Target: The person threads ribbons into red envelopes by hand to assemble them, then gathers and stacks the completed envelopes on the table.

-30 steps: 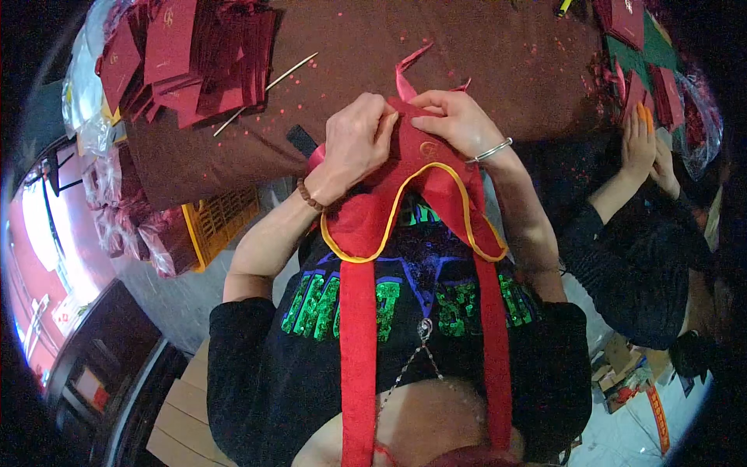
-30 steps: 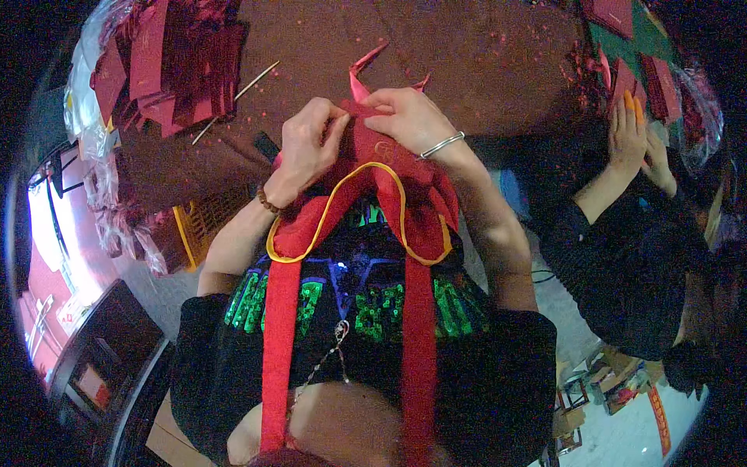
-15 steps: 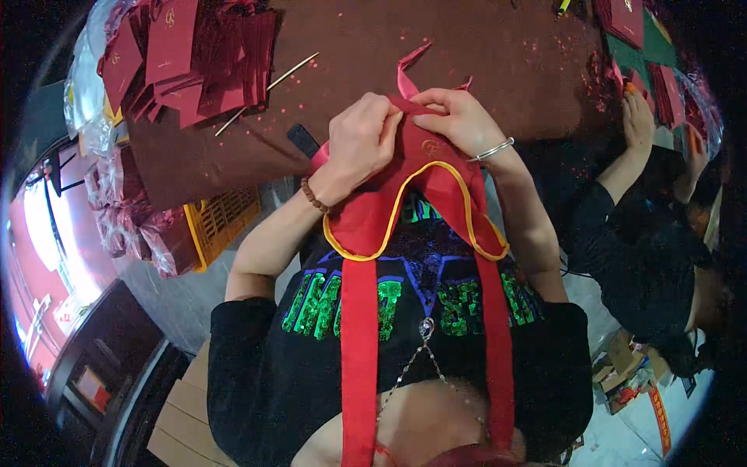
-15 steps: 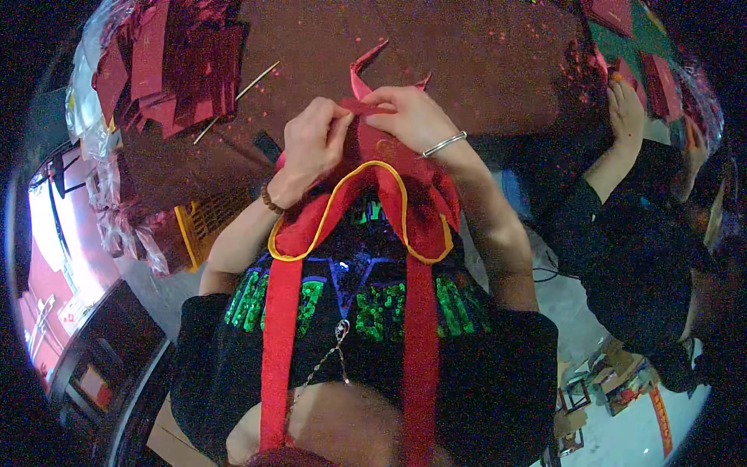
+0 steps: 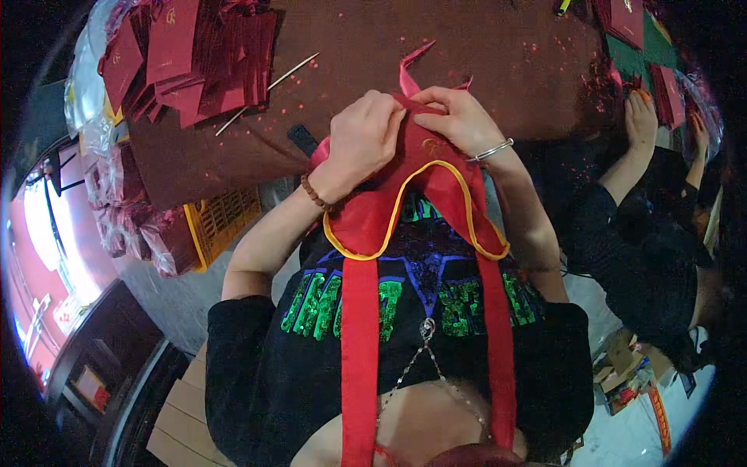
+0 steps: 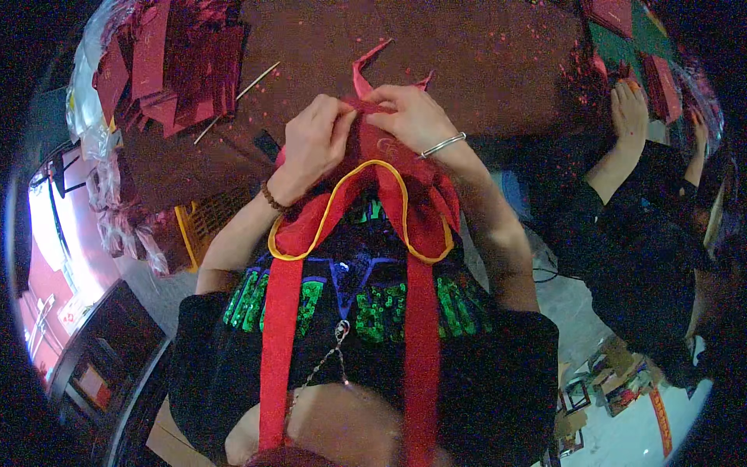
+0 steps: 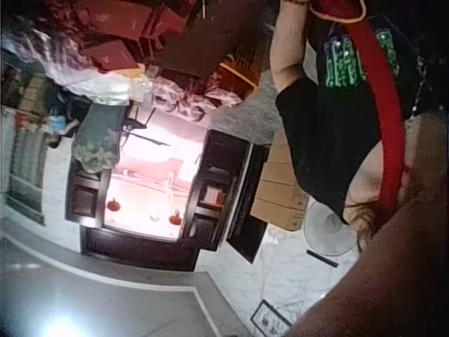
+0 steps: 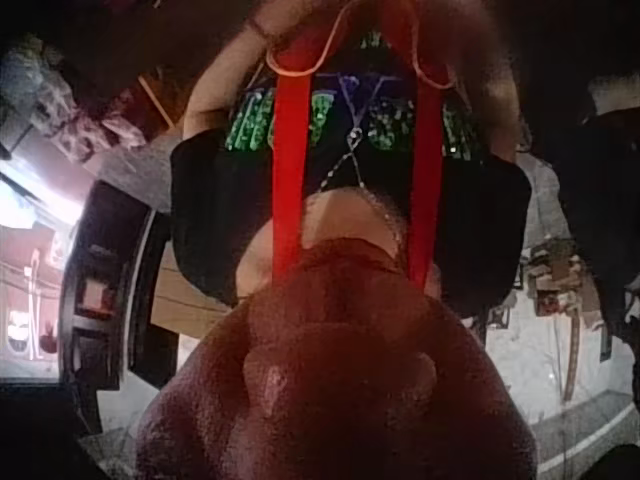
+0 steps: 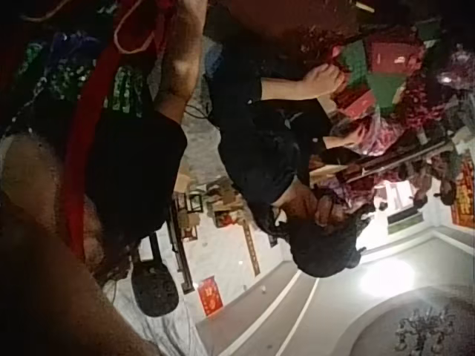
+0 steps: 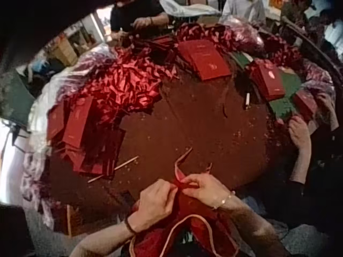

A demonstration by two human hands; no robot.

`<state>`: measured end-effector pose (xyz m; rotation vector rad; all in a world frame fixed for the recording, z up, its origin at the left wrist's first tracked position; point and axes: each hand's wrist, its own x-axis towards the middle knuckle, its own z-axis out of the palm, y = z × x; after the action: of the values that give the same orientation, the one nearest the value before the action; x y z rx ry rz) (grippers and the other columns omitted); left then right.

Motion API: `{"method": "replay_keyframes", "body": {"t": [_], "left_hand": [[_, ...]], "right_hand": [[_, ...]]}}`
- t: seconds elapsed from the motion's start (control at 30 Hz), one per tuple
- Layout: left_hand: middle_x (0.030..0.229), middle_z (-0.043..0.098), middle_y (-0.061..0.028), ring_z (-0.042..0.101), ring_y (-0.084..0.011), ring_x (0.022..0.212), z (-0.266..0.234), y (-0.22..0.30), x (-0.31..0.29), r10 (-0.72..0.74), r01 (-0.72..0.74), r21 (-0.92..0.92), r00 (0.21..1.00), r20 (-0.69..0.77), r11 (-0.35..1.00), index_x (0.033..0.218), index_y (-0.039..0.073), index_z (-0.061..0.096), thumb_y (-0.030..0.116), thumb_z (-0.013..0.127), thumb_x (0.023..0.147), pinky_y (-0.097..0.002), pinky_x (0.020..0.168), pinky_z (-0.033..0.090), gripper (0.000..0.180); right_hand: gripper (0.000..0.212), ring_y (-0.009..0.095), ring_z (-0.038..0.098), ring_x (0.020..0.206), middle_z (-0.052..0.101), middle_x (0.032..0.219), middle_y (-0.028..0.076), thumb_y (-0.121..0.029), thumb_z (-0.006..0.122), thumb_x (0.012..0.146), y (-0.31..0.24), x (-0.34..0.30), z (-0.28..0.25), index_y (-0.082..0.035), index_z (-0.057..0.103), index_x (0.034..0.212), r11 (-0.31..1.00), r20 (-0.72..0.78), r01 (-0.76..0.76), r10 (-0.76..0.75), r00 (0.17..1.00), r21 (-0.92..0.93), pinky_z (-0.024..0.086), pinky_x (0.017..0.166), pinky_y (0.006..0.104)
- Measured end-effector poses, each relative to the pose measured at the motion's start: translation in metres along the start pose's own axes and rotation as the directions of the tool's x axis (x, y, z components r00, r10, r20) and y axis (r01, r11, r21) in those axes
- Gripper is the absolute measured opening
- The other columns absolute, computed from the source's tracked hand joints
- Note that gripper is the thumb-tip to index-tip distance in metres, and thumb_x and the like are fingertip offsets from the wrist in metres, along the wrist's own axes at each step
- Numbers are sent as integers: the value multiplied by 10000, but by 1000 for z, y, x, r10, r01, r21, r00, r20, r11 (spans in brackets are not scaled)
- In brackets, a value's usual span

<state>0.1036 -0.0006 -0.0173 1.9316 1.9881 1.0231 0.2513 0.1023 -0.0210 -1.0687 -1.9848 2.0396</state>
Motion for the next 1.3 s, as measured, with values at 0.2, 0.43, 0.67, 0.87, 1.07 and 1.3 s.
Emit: {"method": "replay_keyframes", "body": {"t": [0.2,0.43,0.67,0.87,1.07,1.3], "left_hand": [[697,519,-113,553,-291,616,2,2,1,28,-29,-29,999,-27,999,783,49,532,73,610,753,-368,524,437,86],[688,517,-115,551,-296,606,0,-9,4,188,-188,-50,982,-1,981,767,45,526,60,608,750,-374,513,433,85],[669,506,-113,538,-283,588,-1,-4,1,104,-104,-25,994,13,994,748,50,519,43,600,732,-370,510,428,83],[663,504,-109,526,-275,565,-3,-2,5,247,-245,85,969,-3,966,739,50,518,39,603,725,-368,499,421,87],[662,528,-120,545,-268,560,3,0,-1,-82,80,-162,997,-4,983,757,32,536,52,601,764,-345,497,428,69],[643,508,-114,526,-268,548,2,0,2,211,-207,72,977,-43,976,720,35,518,19,613,719,-358,489,425,96]], "right_hand": [[351,170,598,927,634,987,144,-100,617,756,-8,-1,0,10,561,1085,999,21,-50,49,999,16,464,807,282],[384,188,594,951,630,1009,139,-94,627,735,-7,-1,-2,34,558,1090,992,48,-81,77,996,93,456,824,278],[401,197,591,975,628,1016,147,-121,644,715,-2,2,1,27,572,1081,1000,33,-19,19,999,-12,453,841,295],[404,223,598,972,623,1025,168,-178,642,721,1,1,0,1,580,1078,988,-2,-20,20,1000,-155,452,844,311],[391,213,601,962,628,1012,165,-169,639,726,-1,2,-1,-2,583,1074,998,39,-41,43,998,-53,458,832,308],[370,200,600,961,633,999,159,-129,634,724,-3,-2,0,-5,584,1069,995,15,-6,7,1000,-98,459,826,305]]}}
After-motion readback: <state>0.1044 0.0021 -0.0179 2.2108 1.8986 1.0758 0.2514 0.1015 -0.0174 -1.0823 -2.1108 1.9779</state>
